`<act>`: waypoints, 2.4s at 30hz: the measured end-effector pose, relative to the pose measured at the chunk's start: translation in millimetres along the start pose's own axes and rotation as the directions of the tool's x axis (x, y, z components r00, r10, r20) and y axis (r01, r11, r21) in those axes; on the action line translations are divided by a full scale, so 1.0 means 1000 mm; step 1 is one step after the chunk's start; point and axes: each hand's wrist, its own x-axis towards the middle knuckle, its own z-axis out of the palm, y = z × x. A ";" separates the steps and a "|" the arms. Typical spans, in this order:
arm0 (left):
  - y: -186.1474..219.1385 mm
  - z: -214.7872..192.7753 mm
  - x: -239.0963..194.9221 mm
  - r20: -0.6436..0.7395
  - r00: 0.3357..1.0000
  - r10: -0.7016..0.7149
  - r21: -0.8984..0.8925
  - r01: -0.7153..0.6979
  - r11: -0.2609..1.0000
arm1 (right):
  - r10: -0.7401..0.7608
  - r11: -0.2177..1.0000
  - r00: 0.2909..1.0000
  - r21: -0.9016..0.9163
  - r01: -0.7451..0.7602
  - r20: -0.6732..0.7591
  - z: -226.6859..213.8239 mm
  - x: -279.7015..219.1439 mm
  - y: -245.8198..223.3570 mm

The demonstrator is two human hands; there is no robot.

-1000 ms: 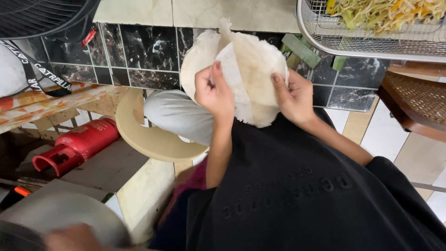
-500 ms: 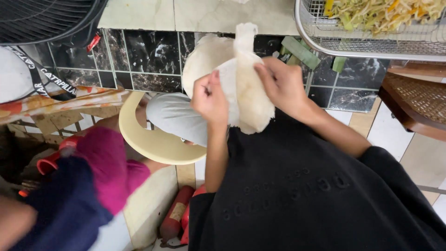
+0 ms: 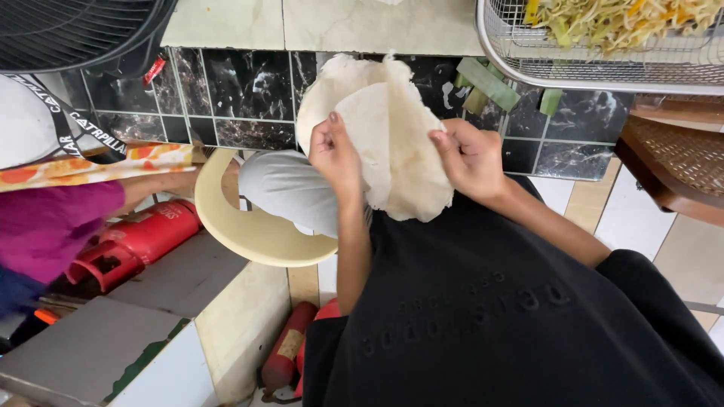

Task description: The person handles thin, white, circular sheets, separating them and placing them on a counter. They then pick up a green leaf and place it on one of the sheets. The person continues to separate and handle the sheets.

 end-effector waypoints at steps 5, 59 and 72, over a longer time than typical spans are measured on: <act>0.053 0.005 0.005 0.490 0.868 0.080 -0.118 -0.026 0.993 | -0.015 0.999 0.991 0.040 0.010 0.136 0.000 0.010 -0.012; 0.109 -0.007 -0.003 0.642 0.669 0.374 -0.240 -0.287 0.927 | -0.045 0.950 0.848 0.287 -0.128 0.529 -0.025 0.039 -0.091; 0.116 -0.001 -0.004 0.430 0.762 0.484 -0.040 -0.519 0.854 | 0.026 0.953 0.848 0.244 -0.182 0.530 -0.052 0.033 -0.045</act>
